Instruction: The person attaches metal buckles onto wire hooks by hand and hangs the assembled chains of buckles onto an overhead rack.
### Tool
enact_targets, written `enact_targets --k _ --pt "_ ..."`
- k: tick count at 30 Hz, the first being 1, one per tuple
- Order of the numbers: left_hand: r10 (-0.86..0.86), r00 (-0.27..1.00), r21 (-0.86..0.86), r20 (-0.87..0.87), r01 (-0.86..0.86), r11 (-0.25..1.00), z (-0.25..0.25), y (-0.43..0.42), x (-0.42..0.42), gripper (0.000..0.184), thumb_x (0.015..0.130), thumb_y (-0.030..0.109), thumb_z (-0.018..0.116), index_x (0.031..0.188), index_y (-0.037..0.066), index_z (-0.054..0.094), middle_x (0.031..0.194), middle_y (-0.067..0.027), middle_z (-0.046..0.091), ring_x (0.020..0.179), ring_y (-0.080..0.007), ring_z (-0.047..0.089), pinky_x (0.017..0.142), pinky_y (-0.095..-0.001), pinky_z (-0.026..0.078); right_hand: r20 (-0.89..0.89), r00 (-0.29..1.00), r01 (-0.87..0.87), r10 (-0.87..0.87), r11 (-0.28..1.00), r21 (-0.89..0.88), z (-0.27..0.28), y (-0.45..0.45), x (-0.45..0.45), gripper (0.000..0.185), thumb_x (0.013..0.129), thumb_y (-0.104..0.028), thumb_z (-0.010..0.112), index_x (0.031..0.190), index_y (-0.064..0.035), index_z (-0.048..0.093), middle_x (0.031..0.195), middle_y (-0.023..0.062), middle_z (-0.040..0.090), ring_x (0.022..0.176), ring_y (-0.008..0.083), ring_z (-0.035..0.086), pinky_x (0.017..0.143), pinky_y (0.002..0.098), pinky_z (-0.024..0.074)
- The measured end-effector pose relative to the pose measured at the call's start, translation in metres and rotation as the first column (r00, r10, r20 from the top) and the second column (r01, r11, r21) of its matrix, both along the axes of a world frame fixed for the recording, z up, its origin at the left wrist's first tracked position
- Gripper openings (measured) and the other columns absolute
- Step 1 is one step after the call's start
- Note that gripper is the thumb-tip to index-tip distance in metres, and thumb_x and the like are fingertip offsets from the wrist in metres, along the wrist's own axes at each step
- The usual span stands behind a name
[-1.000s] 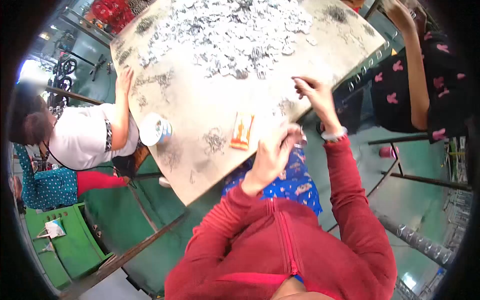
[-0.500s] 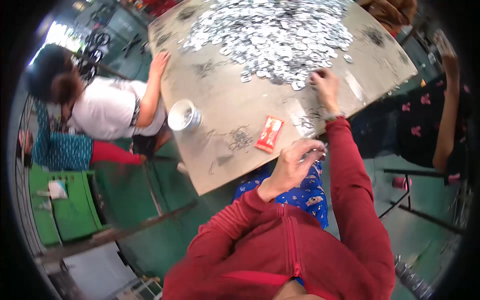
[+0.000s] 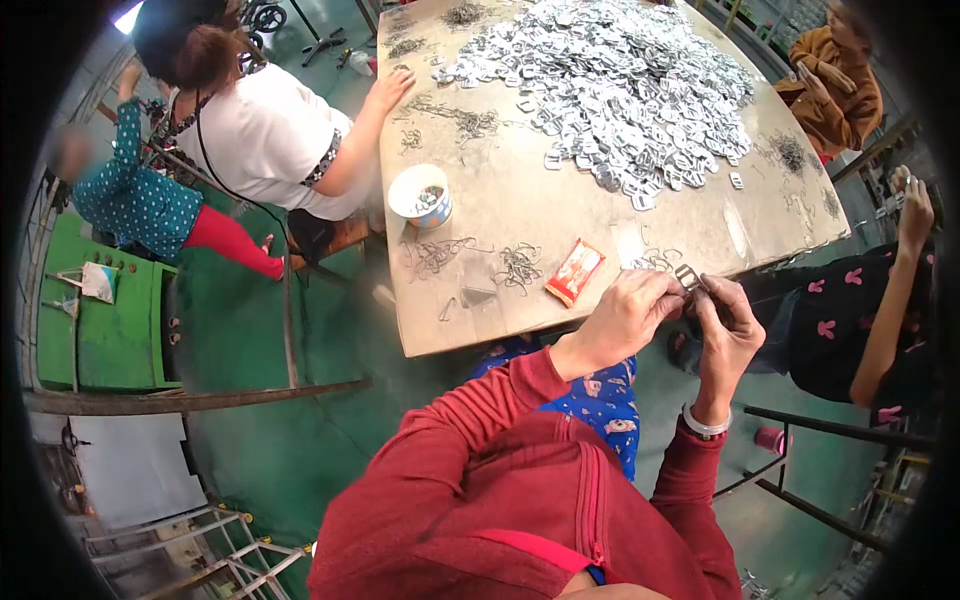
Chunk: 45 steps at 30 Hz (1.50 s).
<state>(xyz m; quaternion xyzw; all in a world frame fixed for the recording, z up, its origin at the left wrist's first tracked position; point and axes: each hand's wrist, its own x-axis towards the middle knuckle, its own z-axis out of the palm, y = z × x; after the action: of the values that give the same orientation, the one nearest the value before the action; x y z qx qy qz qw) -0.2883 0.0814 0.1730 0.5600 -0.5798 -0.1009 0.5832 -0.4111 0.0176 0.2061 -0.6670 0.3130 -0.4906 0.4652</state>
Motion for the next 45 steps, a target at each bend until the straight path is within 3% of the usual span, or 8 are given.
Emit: enact_targets --k 9,14,16,23,30,34,36,45 --pt "0.092 0.992 0.019 -0.087 -0.091 0.996 -0.042 -0.039 0.09 0.022 0.086 0.014 0.058 0.103 0.0 0.061 0.103 -0.0174 0.063 0.094 -0.0322 0.061 0.078 -0.0384 0.049 0.145 0.986 -0.109 0.08 0.972 0.208 -0.011 -0.006 -0.007 0.014 0.075 0.013 0.057 0.086 0.0072 0.063 0.076 0.0088 0.059 0.062 0.0121 0.054 0.052 0.0219 0.0425" --pt "0.424 0.826 0.075 0.371 -0.482 0.873 -0.096 -0.128 0.268 0.019 0.08 0.005 0.054 0.095 0.002 0.065 0.083 -0.0194 0.064 0.081 -0.0339 0.063 0.069 -0.0396 0.051 -0.028 0.995 -0.085 0.092 0.98 0.182 -0.013 -0.016 -0.019 0.006 0.073 0.008 0.06 0.079 0.0064 0.061 0.074 0.0086 0.057 0.061 0.0129 0.052 0.05 0.023 0.0413" --pt "0.308 0.594 0.119 0.743 -0.57 0.813 -0.128 -0.148 0.315 0.018 0.076 0.007 0.054 0.089 0.003 0.065 0.08 -0.0185 0.064 0.077 -0.0333 0.063 0.069 -0.0404 0.051 -0.008 0.998 -0.064 0.067 0.975 0.212 -0.022 -0.019 -0.021 0.007 0.073 0.009 0.059 0.079 0.0057 0.061 0.074 0.0074 0.055 0.06 0.012 0.051 0.05 0.0224 0.0408" --pt "0.142 0.296 0.071 0.945 -0.606 0.792 -0.124 -0.142 0.312 0.022 0.08 0.008 0.053 0.102 0.003 0.056 0.087 -0.0099 0.057 0.091 -0.0254 0.053 0.08 -0.037 0.046 0.136 0.985 -0.137 0.103 0.952 0.275 -0.041 -0.031 -0.023 0.014 0.075 0.012 0.057 0.085 0.0047 0.063 0.075 0.0059 0.054 0.06 0.0099 0.051 0.049 0.0202 0.0409" --pt "0.39 0.833 0.198 0.392 -0.49 0.849 -0.095 -0.112 0.223 0.008 0.088 0.009 0.047 0.089 0.001 0.049 0.085 -0.0209 0.054 0.085 -0.0405 0.055 0.069 -0.0478 0.046 0.076 0.994 -0.1 0.083 0.962 0.254 -0.02 -0.011 -0.017 0.011 0.077 0.009 0.058 0.084 0.0027 0.063 0.074 0.0024 0.056 0.057 0.0064 0.049 0.051 0.0179 0.0375" --pt "-0.009 0.995 0.3 -0.1 0.039 0.953 -0.032 -0.065 0.12 0.019 0.091 0.02 0.052 0.096 0.001 0.053 0.086 -0.0134 0.058 0.082 -0.0325 0.058 0.073 -0.0409 0.045 0.048 0.997 -0.066 0.054 0.947 0.314 -0.02 -0.002 -0.02 0.008 0.079 0.005 0.06 0.086 0.0019 0.062 0.072 0.0007 0.059 0.06 0.0052 0.05 0.053 0.017 0.0374" --pt "-0.214 0.965 0.137 -0.155 0.235 0.962 -0.002 -0.034 0.066 0.019 0.091 0.021 0.054 0.092 0.002 0.054 0.088 -0.0118 0.056 0.087 -0.0289 0.055 0.075 -0.0375 0.045 0.052 0.998 -0.045 0.031 0.955 0.294 -0.029 -0.002 -0.021 0.013 0.079 0.004 0.061 0.092 0.0019 0.06 0.076 0.0021 0.061 0.063 0.006 0.053 0.055 0.0173 0.04" --pt "0.075 0.975 -0.097 0.207 -0.056 0.994 0.022 0.012 -0.021 0.013 0.082 0.008 0.058 0.088 0.0 0.051 0.109 -0.0152 0.047 0.102 -0.0337 0.045 0.087 -0.0418 0.04 0.152 0.988 0.001 -0.039 0.97 0.242 -0.019 0.018 -0.024 0.013 0.079 0.004 0.063 0.09 0.0006 0.06 0.079 0.0009 0.06 0.067 0.0053 0.053 0.058 0.0167 0.0411"
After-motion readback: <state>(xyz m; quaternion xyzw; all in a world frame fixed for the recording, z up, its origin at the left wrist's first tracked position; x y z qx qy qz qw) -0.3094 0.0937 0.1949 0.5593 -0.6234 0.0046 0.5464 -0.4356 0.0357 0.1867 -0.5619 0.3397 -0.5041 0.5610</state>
